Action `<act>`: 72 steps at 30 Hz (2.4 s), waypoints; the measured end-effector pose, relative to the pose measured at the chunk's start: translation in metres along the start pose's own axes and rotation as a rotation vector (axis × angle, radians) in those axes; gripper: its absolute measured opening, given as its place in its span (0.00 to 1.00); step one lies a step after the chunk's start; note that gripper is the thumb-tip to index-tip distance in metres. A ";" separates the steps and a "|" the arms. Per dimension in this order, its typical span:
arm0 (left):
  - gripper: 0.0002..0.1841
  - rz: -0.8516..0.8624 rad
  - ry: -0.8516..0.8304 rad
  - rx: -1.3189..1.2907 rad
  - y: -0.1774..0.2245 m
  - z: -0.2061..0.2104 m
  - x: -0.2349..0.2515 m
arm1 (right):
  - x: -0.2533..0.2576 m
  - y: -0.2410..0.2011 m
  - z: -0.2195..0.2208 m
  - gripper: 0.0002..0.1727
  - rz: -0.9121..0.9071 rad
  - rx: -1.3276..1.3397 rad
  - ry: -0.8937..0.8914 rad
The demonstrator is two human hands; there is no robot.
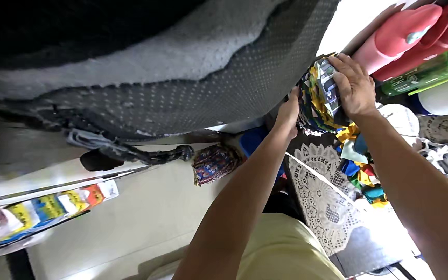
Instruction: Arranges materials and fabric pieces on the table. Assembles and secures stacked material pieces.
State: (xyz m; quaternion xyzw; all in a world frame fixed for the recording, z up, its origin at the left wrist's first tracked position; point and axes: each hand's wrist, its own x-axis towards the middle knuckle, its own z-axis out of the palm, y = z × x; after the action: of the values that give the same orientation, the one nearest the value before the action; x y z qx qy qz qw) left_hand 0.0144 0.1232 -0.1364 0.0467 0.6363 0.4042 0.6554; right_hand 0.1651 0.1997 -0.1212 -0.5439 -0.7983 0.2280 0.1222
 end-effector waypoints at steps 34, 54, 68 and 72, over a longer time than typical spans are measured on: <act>0.36 -0.136 -0.198 -0.164 -0.006 -0.023 0.021 | 0.000 0.015 -0.001 0.31 0.003 0.096 0.018; 0.38 -0.001 -0.035 -0.087 -0.016 -0.015 0.023 | -0.001 0.020 -0.001 0.32 -0.013 0.119 0.029; 0.36 0.038 -0.209 -0.348 -0.040 -0.005 0.024 | 0.007 0.028 -0.008 0.31 -0.086 0.141 -0.044; 0.35 0.035 -0.227 -0.389 -0.048 -0.003 0.018 | 0.008 0.024 -0.007 0.30 -0.125 0.137 -0.084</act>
State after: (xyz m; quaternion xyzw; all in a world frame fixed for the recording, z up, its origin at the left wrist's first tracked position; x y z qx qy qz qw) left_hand 0.0321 0.1008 -0.1789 -0.0243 0.4675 0.5227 0.7125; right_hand 0.1849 0.2163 -0.1271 -0.4734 -0.8176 0.2968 0.1394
